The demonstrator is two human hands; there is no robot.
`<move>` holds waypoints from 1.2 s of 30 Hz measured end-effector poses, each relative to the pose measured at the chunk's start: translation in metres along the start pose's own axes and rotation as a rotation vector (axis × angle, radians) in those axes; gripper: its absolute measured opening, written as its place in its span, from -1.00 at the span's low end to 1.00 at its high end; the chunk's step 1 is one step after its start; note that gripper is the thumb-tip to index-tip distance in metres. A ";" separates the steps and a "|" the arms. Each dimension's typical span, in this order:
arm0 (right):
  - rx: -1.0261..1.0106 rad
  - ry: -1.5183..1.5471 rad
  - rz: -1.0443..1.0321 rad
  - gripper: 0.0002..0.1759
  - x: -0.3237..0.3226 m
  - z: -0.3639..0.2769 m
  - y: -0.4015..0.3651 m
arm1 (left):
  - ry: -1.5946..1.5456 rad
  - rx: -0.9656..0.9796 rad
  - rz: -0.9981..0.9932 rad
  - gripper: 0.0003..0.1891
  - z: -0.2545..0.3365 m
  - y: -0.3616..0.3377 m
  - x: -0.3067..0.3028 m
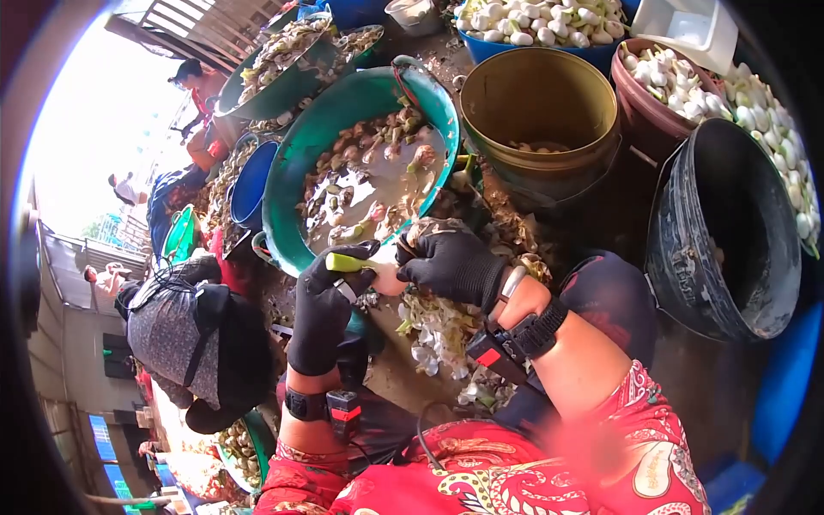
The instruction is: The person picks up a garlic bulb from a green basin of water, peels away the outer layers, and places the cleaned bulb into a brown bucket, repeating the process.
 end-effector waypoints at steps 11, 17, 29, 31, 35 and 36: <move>0.142 -0.134 -0.334 -0.71 0.037 0.016 -0.008 | 0.492 0.461 0.085 -0.81 0.005 -0.004 -0.017; 0.231 0.701 -0.062 -0.47 0.023 -0.006 -0.003 | 0.070 0.140 0.050 -0.72 -0.014 -0.003 -0.005; 0.045 -0.259 0.216 -0.83 0.011 0.004 -0.001 | -0.382 -0.121 0.155 -0.72 -0.014 0.003 0.009; -0.061 -0.325 0.272 -0.85 0.014 0.002 -0.002 | -0.377 -0.109 0.152 -0.72 -0.020 0.005 0.003; -0.055 -0.638 0.096 -0.86 0.025 0.006 -0.009 | 0.032 0.149 0.096 -0.74 -0.014 0.008 -0.006; 0.028 -0.702 -0.044 -0.87 0.026 0.010 -0.009 | -0.425 0.075 0.146 -0.77 -0.019 0.008 -0.011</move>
Point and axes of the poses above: each hand's wrist, its own y-axis towards the middle knuckle, its own x-axis out of the palm, z = x × y, the point moved 2 cm from there along y, towards the middle knuckle, and after that the axes turned 12 degrees about -y, right-handed, at the moved point
